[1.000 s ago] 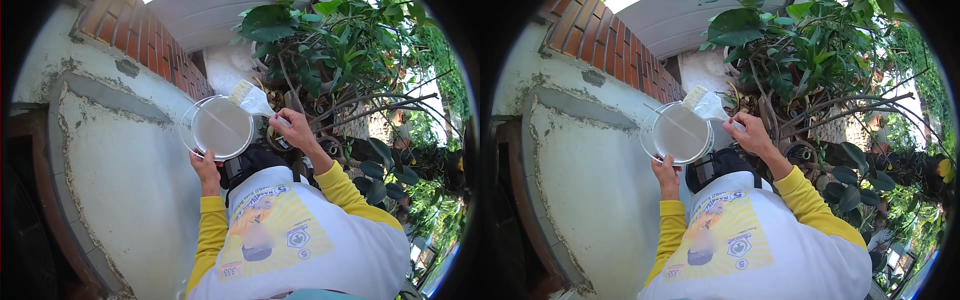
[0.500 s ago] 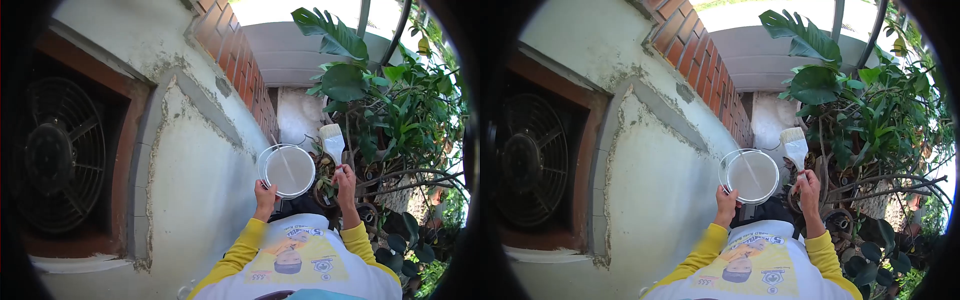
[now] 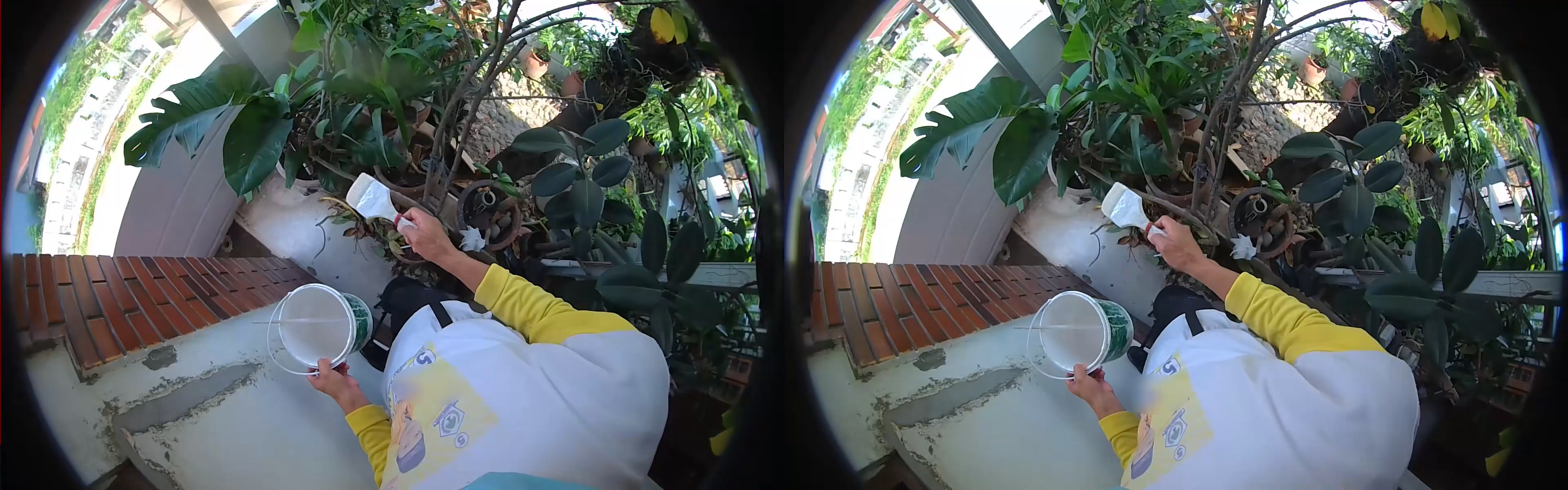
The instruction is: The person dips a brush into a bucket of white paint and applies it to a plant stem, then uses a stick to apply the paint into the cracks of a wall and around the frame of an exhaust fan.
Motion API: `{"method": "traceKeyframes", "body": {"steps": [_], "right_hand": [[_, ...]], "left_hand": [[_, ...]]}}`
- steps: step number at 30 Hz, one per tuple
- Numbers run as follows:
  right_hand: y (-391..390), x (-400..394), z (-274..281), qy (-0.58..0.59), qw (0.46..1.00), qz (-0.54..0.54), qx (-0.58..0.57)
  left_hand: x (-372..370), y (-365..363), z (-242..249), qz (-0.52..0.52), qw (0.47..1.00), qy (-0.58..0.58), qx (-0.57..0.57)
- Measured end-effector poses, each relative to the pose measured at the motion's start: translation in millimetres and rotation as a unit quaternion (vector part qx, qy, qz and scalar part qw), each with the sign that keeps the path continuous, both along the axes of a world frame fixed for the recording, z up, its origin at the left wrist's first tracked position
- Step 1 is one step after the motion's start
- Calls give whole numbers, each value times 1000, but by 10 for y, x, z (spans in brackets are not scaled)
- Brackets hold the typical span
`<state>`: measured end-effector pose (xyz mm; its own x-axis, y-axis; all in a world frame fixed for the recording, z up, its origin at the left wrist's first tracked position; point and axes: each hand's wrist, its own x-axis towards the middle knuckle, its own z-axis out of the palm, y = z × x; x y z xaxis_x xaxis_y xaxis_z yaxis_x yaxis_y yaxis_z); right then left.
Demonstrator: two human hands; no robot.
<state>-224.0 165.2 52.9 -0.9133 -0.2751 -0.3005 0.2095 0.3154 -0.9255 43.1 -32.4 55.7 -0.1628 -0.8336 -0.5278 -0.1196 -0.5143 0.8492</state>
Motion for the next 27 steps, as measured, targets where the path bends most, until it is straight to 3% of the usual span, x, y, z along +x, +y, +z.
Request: {"method": "traceKeyframes", "body": {"steps": [7, 11, 17, 19, 22, 25, 27], "right_hand": [[708, -234, -149, 81, 984, -160, 17], [1053, -502, 373, 169, 954, -208, -132], [1731, -1634, 1524, 407, 871, -230, -153], [1984, -2043, 1817, 424, 876, -216, -74], [2305, -2671, 1852, 411, 892, -176, -61], [2582, -3078, 1587, 443, 885, -135, 52], [2560, -3000, 1536, 412, 905, -103, 23]], "left_hand": [[-67, 67, -17, -21, 1000, -6, 9], [-109, 89, 7, -35, 999, -28, 12], [-150, 95, -2, -51, 998, -29, 9], [-133, 69, -37, -62, 998, -20, 16], [-155, 95, -21, -63, 998, -21, 15], [-142, 129, 5, -50, 998, -39, 11], [-87, 118, -36, -53, 998, -32, 9]]}}
